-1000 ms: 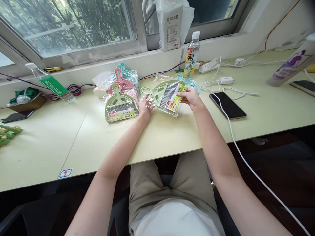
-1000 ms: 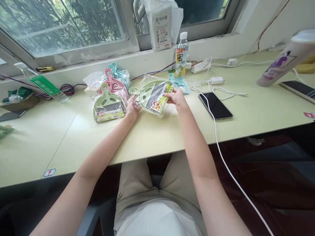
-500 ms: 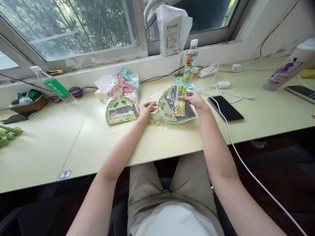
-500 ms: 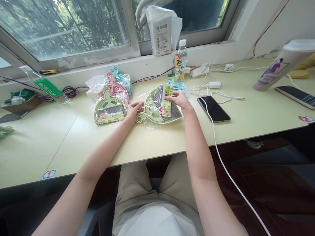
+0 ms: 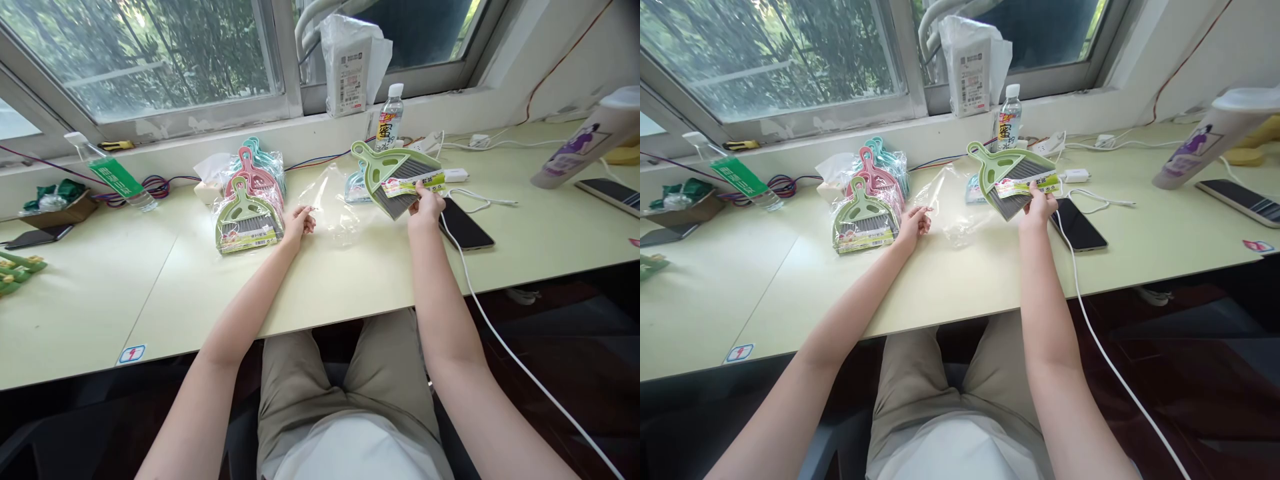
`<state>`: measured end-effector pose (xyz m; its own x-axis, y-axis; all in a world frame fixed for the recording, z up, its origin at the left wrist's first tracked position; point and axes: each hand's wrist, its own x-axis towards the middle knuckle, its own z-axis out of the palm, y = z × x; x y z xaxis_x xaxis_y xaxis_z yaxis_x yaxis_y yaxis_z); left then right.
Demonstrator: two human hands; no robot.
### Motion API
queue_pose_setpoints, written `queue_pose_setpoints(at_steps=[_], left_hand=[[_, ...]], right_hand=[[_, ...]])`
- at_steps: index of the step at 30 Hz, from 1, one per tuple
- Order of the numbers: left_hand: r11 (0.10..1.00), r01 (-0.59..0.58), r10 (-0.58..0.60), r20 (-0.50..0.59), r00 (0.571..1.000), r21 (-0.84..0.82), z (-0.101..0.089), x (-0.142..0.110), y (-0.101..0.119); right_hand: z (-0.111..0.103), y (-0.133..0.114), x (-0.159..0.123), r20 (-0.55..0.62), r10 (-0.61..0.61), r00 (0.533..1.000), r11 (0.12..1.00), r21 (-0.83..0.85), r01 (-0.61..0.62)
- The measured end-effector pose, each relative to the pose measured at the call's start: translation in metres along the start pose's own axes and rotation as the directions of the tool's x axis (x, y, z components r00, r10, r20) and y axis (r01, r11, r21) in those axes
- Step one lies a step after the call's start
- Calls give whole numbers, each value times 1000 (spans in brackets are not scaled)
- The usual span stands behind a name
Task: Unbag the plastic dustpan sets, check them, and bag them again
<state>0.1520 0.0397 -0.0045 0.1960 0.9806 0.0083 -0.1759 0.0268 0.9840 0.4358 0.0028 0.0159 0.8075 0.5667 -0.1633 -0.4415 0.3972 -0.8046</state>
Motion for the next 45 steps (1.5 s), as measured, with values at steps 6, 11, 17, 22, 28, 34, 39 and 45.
queue_pose_setpoints(at_steps=[6,11,17,22,28,34,39,45], left_hand=[[953,11,-45,-107,993,-302,-4,4,1],[960,137,-140,2,990,-245,-2,6,0],[960,160,-159,21,987,-230,-4,9,1],[969,79,-86,-18,996,-233,-2,6,0],[983,10,-18,-38,999,-185,1,-2,-1],[989,-103,108,43,993,-103,4,-4,-3],[1000,9,-5,263,965,-16,17,-12,-10],[1000,30,-31,88,996,4,17,-14,-8]], right_hand=[[3,3,0,-30,37,999,999,0,-37],[10,7,-11,1,72,997,997,-10,-72],[15,17,-24,108,86,990,991,-108,-75],[16,23,-31,195,115,974,985,-147,-87],[17,25,-33,234,121,965,979,-190,-76],[16,30,-27,277,145,950,977,-195,-92],[19,29,-33,446,294,845,927,-347,-139],[20,26,-32,375,240,895,933,-345,-106]])
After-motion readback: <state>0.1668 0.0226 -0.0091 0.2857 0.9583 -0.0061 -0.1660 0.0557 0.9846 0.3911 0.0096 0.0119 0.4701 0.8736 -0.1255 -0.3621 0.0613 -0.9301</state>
